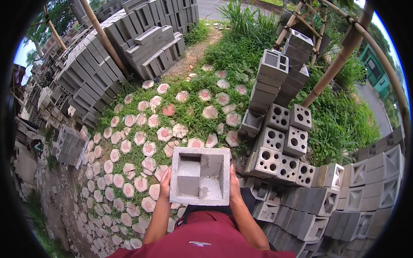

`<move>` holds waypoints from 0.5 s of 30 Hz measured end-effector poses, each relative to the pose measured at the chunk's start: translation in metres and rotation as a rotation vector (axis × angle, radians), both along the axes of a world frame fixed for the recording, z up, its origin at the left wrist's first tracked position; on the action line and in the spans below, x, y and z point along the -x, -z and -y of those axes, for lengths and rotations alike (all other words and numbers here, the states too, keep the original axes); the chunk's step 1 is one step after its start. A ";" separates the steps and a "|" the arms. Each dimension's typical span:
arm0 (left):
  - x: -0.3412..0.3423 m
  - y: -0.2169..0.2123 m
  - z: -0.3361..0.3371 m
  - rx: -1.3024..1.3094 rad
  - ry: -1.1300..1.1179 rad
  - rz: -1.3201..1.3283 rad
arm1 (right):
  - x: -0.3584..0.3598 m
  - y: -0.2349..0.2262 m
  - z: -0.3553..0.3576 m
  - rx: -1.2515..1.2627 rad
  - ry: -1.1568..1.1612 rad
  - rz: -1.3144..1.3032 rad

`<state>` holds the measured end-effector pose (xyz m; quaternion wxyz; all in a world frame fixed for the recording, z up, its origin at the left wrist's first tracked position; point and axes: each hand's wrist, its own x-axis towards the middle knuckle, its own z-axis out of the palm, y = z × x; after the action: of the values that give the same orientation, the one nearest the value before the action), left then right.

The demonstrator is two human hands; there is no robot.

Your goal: The person stacks decorative concrete blocks by picking them up one at a time from a large pile and placing them onto a smaller stack on the ground.

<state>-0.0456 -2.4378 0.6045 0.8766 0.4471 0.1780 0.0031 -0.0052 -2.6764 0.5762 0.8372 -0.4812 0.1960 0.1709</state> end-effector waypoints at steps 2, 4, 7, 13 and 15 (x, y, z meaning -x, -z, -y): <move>0.013 -0.022 -0.020 -0.004 -0.145 0.029 | -0.020 -0.023 -0.031 0.048 -0.136 0.011; 0.029 -0.028 -0.041 -0.027 -0.260 0.018 | -0.037 -0.038 -0.061 0.052 -0.279 0.055; 0.042 -0.035 -0.064 -0.070 -0.441 0.051 | -0.058 -0.057 -0.105 0.018 -0.458 0.096; 0.043 -0.035 -0.090 -0.071 -0.771 0.067 | -0.107 -0.051 -0.176 0.021 -0.768 0.093; 0.034 -0.036 -0.101 -0.069 -0.841 0.059 | -0.127 -0.064 -0.205 -0.034 -0.899 0.098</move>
<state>-0.0796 -2.3372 0.6406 0.7882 0.3644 0.3197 0.3792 0.1219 -2.4714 0.6399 0.6960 -0.5123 -0.0749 0.4976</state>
